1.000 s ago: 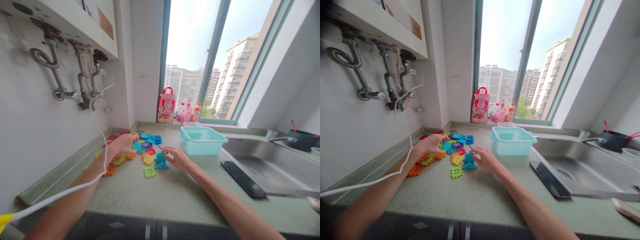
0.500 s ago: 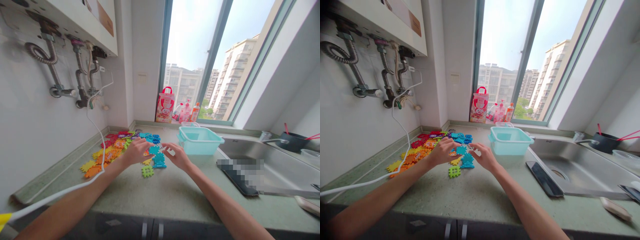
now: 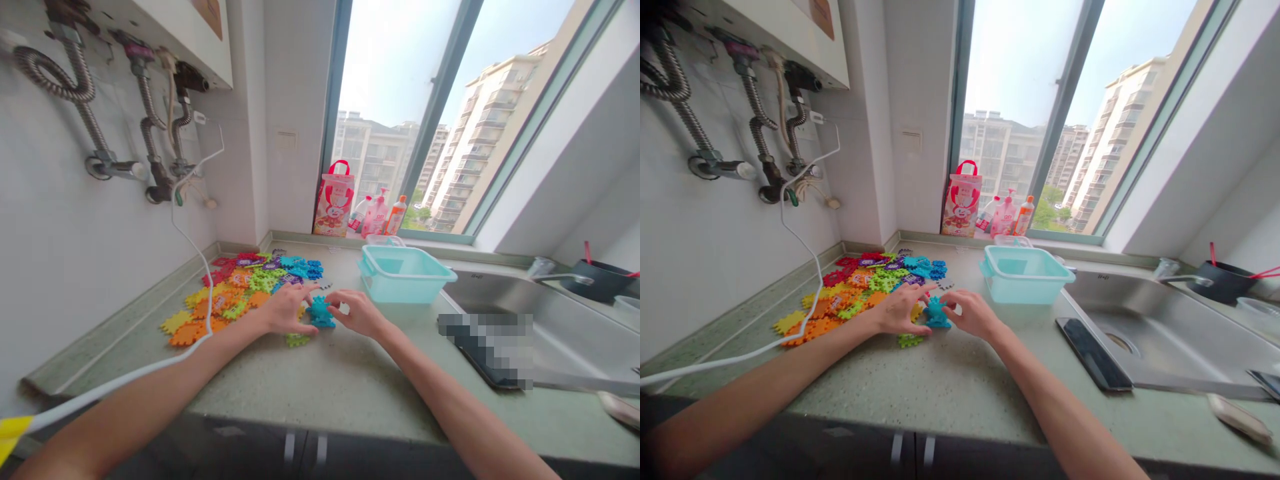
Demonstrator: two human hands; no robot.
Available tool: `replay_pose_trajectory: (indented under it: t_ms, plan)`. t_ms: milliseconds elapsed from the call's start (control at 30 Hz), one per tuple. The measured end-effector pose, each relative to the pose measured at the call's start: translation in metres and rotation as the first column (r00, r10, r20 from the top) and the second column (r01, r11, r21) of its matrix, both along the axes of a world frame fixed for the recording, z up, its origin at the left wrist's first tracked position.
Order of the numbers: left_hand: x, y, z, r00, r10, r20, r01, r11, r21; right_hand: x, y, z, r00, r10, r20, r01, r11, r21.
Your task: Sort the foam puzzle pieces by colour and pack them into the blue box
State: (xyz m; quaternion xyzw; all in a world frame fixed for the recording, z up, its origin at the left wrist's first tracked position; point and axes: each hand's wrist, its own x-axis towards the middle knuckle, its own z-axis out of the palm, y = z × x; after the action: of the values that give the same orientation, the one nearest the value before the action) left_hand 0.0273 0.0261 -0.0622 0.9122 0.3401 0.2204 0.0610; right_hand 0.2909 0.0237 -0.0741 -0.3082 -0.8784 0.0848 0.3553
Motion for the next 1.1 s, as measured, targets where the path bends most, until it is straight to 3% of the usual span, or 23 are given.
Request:
replay_pose_trajectory:
  t_ms: [167, 367, 533, 700, 800, 933, 1100]
  plan:
    - [0.005, 0.002, -0.008, 1.000, 0.003, 0.009, -0.003, 0.999, -0.036, 0.002, 0.004, -0.005, 0.999, -0.001, 0.033, -0.001, 0.999, 0.047]
    - [0.005, 0.001, -0.004, 0.999, -0.051, -0.009, 0.051, 0.998, -0.039, 0.002, 0.005, -0.008, 0.999, -0.036, -0.023, 0.036, 0.999, -0.001]
    - [-0.002, 0.004, 0.000, 0.999, -0.027, -0.023, 0.027, 1.000, 0.013, 0.007, 0.011, -0.010, 0.975, -0.102, -0.196, 0.097, 0.995, -0.034]
    - [-0.018, 0.023, 0.003, 0.983, 0.183, 0.012, -0.182, 0.971, 0.156, 0.011, 0.038, -0.032, 0.924, -0.241, -0.296, 0.199, 0.966, -0.166]
    - [-0.027, 0.034, 0.002, 0.952, 0.307, -0.015, -0.293, 0.921, 0.257, 0.003, 0.060, -0.037, 0.938, -0.256, -0.236, 0.242, 0.967, -0.084]
    - [-0.034, 0.038, 0.000, 0.948, 0.306, -0.087, -0.271, 0.920, 0.284, -0.031, 0.103, -0.016, 0.970, -0.235, -0.062, 0.237, 0.971, 0.033]
    - [-0.038, 0.036, 0.003, 0.932, 0.319, -0.172, -0.253, 0.913, 0.321, -0.096, 0.165, 0.027, 0.967, -0.196, 0.160, 0.211, 0.974, -0.078]
